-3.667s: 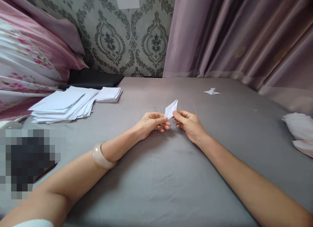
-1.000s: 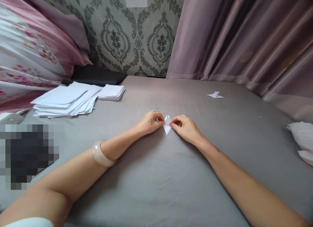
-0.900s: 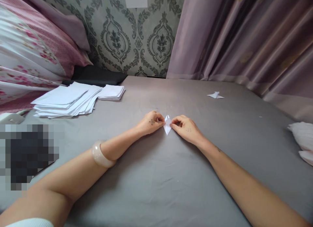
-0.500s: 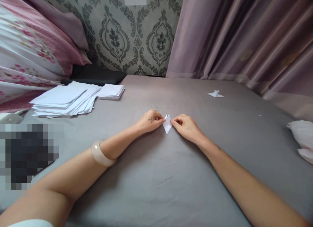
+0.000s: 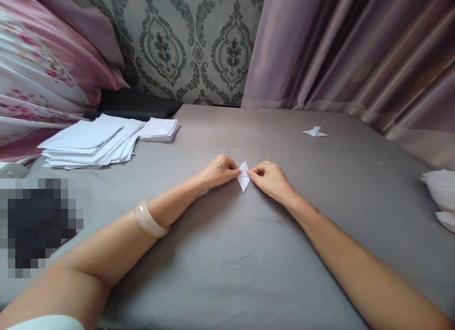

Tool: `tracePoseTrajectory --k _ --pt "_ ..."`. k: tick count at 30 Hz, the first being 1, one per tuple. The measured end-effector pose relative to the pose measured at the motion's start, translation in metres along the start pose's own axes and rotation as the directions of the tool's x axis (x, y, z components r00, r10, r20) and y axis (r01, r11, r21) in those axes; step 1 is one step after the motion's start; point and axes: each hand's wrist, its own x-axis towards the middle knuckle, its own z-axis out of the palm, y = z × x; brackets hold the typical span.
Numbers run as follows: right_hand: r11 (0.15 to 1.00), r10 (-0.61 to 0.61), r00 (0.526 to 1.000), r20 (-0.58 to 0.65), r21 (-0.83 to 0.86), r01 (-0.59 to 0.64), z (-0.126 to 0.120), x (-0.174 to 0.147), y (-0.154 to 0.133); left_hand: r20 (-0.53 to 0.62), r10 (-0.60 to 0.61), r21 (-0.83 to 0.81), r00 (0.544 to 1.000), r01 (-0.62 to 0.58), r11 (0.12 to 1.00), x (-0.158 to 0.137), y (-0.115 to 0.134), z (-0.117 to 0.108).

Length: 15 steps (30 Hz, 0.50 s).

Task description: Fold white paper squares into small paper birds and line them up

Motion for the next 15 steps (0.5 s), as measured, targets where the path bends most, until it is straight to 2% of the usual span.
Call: tracePoseTrajectory --k 10,15 --pt "0.999 0.051 0.998 -0.041 0.018 -0.05 0.0029 0.0001 -0.0009 -0.054 -0.025 0.065 0.998 0.029 0.997 0.0007 0.0035 0.0047" --pt "0.998 0.052 0.997 -0.05 0.025 -0.051 0.0033 0.0008 -0.0008 -0.087 0.004 0.085 0.996 0.003 0.996 0.0033 -0.0009 0.0064"
